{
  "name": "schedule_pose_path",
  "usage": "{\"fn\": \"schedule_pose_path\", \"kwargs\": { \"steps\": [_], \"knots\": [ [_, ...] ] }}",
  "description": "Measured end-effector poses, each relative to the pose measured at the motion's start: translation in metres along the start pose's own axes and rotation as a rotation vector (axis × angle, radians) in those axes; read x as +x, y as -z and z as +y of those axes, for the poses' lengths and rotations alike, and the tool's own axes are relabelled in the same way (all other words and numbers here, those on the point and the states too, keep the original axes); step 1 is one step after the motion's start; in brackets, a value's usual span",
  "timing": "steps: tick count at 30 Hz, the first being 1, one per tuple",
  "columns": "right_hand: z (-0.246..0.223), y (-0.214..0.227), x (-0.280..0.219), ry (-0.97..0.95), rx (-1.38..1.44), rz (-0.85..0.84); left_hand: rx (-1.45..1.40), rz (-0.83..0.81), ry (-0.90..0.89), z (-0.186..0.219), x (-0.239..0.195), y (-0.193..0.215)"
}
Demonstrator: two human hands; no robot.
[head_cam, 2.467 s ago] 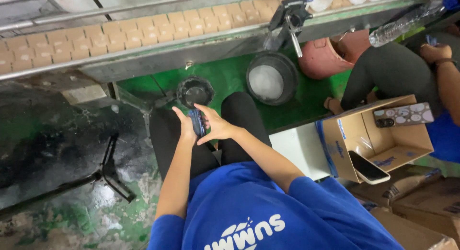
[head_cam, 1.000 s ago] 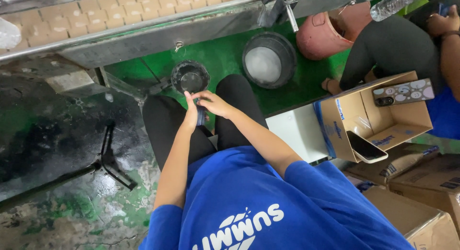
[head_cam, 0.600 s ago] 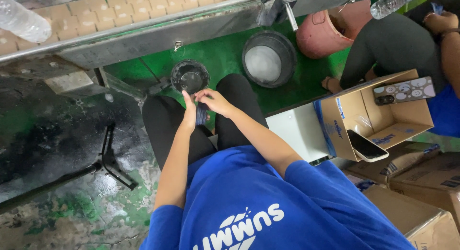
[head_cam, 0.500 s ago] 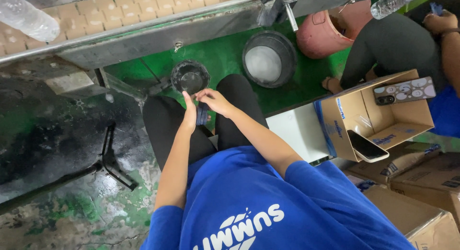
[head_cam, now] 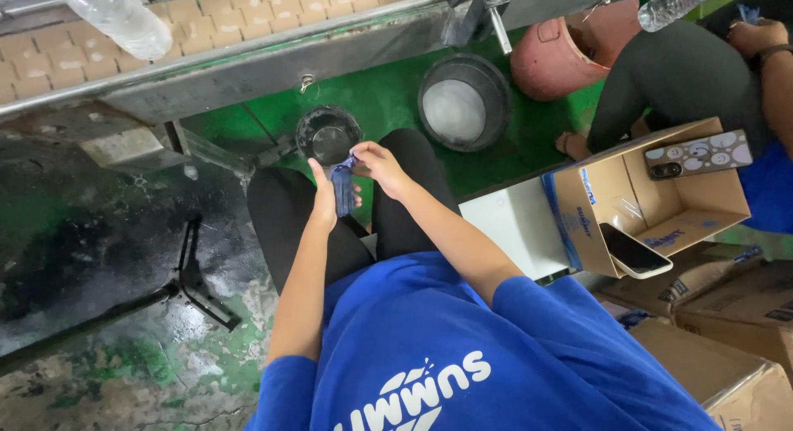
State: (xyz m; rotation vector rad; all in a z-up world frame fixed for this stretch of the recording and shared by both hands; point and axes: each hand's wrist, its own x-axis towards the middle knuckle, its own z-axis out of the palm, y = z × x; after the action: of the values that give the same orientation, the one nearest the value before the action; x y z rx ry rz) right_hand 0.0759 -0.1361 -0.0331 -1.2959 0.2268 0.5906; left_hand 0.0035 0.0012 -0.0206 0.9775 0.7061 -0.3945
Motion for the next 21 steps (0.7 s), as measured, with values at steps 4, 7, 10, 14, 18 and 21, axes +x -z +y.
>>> {"fn": "schedule_pose_path", "kwargs": {
  "steps": [4,7,10,14,18,21],
  "knots": [
    [-0.005,0.002,-0.001,-0.016,0.073,-0.005,-0.053,0.086,0.016,0.004,-0.001,0.002],
    [-0.010,-0.004,-0.008,-0.016,0.046,0.003,-0.126,0.110,-0.042,0.012,-0.010,0.003],
    [-0.017,-0.014,-0.020,0.006,-0.051,-0.030,-0.174,0.157,-0.096,0.019,-0.019,-0.002],
    [-0.010,-0.015,-0.021,0.095,-0.254,-0.077,-0.133,0.131,-0.180,0.019,-0.025,-0.008],
    [-0.007,-0.010,-0.016,0.111,-0.245,-0.072,-0.058,0.101,-0.211,-0.001,-0.005,0.005],
    [-0.005,-0.010,-0.015,0.094,-0.151,-0.086,-0.076,0.088,-0.253,0.005,-0.015,0.000]
  ]
}}
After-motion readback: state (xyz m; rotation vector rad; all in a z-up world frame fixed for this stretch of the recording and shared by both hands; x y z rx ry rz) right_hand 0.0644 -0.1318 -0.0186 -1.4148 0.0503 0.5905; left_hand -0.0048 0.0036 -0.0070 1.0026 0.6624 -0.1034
